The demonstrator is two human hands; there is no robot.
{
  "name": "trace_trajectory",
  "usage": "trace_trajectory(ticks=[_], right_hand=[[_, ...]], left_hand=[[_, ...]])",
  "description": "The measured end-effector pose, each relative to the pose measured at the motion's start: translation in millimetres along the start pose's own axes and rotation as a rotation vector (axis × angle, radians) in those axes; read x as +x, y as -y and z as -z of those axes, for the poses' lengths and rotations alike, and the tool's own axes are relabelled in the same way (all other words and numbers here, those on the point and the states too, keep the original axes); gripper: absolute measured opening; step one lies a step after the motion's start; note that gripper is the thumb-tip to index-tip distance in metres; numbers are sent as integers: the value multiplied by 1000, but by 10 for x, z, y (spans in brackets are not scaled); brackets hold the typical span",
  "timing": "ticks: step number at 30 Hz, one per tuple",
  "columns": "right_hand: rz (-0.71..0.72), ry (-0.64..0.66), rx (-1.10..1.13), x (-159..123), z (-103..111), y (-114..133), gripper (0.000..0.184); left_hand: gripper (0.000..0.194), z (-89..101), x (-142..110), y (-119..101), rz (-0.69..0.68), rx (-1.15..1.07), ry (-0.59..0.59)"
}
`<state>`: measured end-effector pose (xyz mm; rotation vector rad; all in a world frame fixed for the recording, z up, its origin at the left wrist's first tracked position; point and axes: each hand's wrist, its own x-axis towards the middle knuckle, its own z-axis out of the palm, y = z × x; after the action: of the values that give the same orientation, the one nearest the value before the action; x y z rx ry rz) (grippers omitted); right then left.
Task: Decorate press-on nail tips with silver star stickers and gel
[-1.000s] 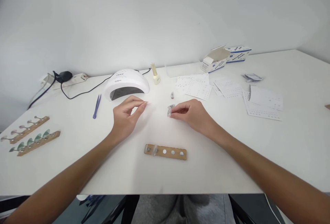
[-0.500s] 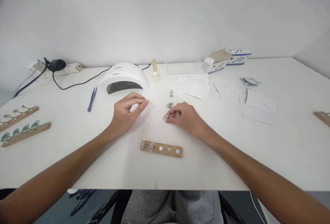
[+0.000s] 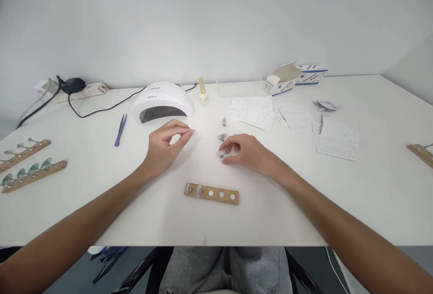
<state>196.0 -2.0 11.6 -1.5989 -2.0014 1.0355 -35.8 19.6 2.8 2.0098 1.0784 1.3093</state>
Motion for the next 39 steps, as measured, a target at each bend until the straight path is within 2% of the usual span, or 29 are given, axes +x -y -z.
trace_trajectory(ticks=[4,8,11,14,15,21,29,34,39], right_hand=[[14,-75,-56,-264,104,104,14],[-42,-170,-126,-555,61,162,18],[6,-103,-83,-663,-67,207,17],[82,95,62,-648,-252,251,13],[95,125,97,-622,-315,257,13],[88,56,174,-470,-550,242,9],[90,46,151,-470,-622,336,4],[118,11,166,-443,-660,296,3],[81,27,172,-414,-677,281,3]], left_hand=[[13,5,0,-25,31,-10,12],[16,12,0,-32,68,-13,12],[17,18,2,-12,65,-19,-2],[17,21,4,5,57,-25,-5],[17,21,5,6,56,-29,-6],[18,31,5,-37,61,-44,-2],[18,41,0,-60,75,-45,10],[18,39,-5,-46,67,-36,14],[18,25,3,-31,65,-25,20]])
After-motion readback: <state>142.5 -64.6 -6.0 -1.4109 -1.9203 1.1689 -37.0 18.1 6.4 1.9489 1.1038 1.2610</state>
